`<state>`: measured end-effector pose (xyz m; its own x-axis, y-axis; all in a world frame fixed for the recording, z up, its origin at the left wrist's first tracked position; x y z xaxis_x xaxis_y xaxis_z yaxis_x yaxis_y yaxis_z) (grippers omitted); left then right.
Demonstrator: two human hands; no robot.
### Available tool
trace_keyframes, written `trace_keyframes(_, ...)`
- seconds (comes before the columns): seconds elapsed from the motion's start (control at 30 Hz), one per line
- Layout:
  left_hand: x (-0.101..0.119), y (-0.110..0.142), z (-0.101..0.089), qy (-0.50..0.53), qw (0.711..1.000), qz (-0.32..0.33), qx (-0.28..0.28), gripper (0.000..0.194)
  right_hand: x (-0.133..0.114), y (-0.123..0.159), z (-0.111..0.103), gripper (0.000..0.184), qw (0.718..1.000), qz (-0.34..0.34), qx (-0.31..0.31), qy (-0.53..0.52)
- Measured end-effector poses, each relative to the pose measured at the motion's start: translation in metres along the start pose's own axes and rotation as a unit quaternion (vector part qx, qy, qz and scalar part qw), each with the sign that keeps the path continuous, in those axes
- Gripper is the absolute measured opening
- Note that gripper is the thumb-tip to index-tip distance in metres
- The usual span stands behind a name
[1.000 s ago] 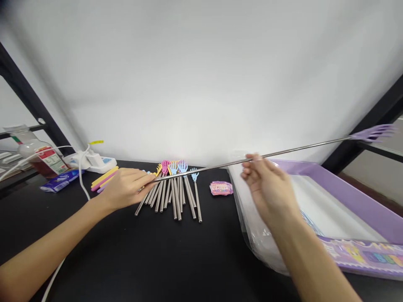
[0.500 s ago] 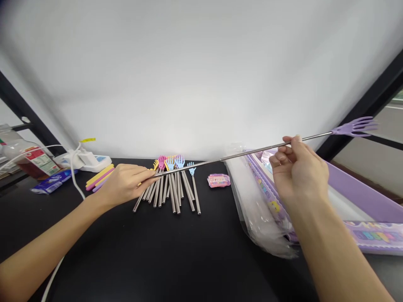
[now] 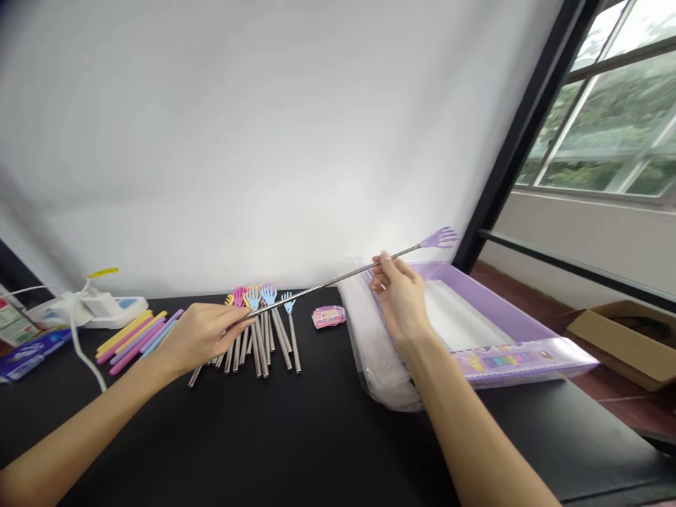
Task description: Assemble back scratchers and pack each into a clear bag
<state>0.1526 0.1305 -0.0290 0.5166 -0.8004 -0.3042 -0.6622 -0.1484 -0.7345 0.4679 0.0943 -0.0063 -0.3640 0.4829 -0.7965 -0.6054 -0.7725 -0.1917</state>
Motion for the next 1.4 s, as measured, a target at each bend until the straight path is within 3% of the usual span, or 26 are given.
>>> trace_keyframes(0.17, 0.012, -0.012, 0.007, -0.014, 1.000, -0.001, 0.011, 0.028, 0.027, 0.029, 0.020, 0.031, 0.995, 0.054, -0.075, 0.034)
trace_keyframes(0.3, 0.012, -0.013, 0.006, -0.016, 1.000, -0.005, -0.005, 0.033, 0.037, 0.044, 0.029, 0.026, 0.991, 0.089, -0.095, 0.036)
trace_keyframes(0.57, 0.004, 0.006, 0.000, -0.004, 0.999, -0.039, -0.005, 0.035, 0.013, 0.018, 0.011, 0.032, 0.997, 0.066, 0.024, -0.011)
trace_keyframes(0.77, 0.004, 0.013, -0.004, -0.031, 0.998, -0.058, -0.012, 0.037, 0.009, 0.011, 0.005, 0.031, 0.998, 0.044, -0.020, 0.028)
trace_keyframes(1.07, 0.000, 0.023, -0.009, -0.015, 0.989, -0.111, -0.093, 0.028, 0.022, 0.005, -0.001, 0.037, 0.998, 0.036, -0.024, 0.037)
trace_keyframes(1.27, -0.001, 0.024, -0.010, 0.033, 0.992, -0.101, -0.064, 0.027, 0.025, -0.003, -0.007, 0.039, 0.997, 0.031, -0.043, 0.055)
trace_keyframes(1.4, -0.001, 0.014, -0.012, 0.030, 0.996, -0.073, -0.040, 0.033, 0.024, 0.006, 0.000, 0.037, 0.990, 0.035, -0.099, 0.091)
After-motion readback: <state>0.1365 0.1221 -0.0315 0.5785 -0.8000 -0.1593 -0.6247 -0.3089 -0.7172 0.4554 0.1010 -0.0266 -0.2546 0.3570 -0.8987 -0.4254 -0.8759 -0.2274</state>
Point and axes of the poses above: each hand's wrist, its own y-axis away from the middle knuckle, its own z-axis out of the palm, x = y × z, the point moved 2 cm from there along -y, towards the middle knuckle, and after that the axes turned 8 degrees about x, right-handed, at the moved point
